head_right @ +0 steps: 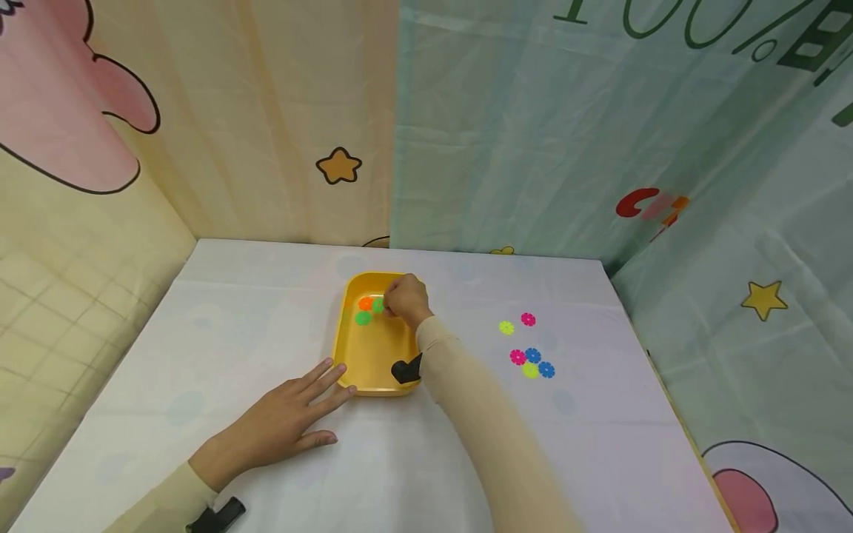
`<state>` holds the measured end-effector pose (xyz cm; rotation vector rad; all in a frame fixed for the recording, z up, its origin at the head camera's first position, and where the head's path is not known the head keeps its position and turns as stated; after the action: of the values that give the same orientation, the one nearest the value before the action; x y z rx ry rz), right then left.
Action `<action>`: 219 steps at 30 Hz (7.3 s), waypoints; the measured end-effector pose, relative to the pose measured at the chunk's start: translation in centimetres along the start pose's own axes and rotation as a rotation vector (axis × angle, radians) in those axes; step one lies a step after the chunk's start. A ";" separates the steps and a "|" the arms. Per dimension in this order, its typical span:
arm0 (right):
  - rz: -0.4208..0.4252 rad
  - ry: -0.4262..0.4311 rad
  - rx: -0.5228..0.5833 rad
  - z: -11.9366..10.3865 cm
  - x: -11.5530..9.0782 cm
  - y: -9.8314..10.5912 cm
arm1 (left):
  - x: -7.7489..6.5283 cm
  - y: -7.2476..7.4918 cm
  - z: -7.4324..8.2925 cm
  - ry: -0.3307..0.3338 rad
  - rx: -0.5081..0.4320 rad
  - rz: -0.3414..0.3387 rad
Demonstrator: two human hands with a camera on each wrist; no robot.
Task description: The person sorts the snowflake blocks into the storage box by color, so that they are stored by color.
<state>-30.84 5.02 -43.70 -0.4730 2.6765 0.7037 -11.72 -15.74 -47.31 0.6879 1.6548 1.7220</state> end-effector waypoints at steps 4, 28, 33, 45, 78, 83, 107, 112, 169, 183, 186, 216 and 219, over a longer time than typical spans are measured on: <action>0.008 -0.067 -0.113 0.3 0.5 -0.1 | 0.1 0.1 0.1 -0.002 -0.004 -0.009; -0.016 -0.148 -0.369 0.7 1.2 -1.0 | 0.1 0.0 0.2 0.015 -0.012 -0.064; -0.027 -0.081 -0.355 0.3 0.6 -0.3 | 0.1 0.0 0.1 0.013 -0.002 -0.058; -0.115 0.097 0.106 0.4 -1.3 3.0 | 0.0 0.2 -0.1 -0.006 0.025 -0.010; 0.187 -0.082 0.045 14.8 -9.8 20.3 | -0.2 0.1 0.0 -0.011 0.057 0.035; 0.204 -0.099 -0.003 16.4 -11.0 20.9 | -0.5 0.0 -0.2 0.003 0.048 0.040; 0.034 -0.177 -0.284 20.6 -12.7 20.8 | -0.6 -0.1 -0.7 -0.011 0.050 0.094; -0.006 -0.212 -0.343 20.4 -13.1 20.2 | -0.6 -0.1 -0.6 -0.014 0.058 0.089; 0.134 -0.013 -0.022 12.3 -12.1 20.4 | -0.6 0.1 -0.4 -0.035 0.089 0.123; 0.118 0.019 0.014 8.4 -9.9 18.0 | -0.6 0.2 -0.4 -0.035 0.072 0.117; 0.109 0.034 0.014 7.4 -9.5 17.5 | -0.6 0.1 -0.4 -0.037 0.070 0.122; -0.021 0.140 0.141 -0.1 -4.0 5.6 | -0.4 0.3 0.1 -0.025 0.091 0.082; -0.030 0.139 0.120 -0.2 -3.7 4.1 | -0.5 0.2 0.1 -0.027 0.086 0.079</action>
<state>-29.24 9.14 -40.42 -0.5477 2.8146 0.5158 -11.30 -16.04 -47.07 0.8232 1.7119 1.6968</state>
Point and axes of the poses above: each hand's wrist, its own x-axis towards the middle knuckle, its own y-axis out of the back of the hand, z = x × y, the point moved 3 cm from there along x, towards the middle knuckle, and after that the axes turned 13 degrees about -z, right-handed, at the moved point
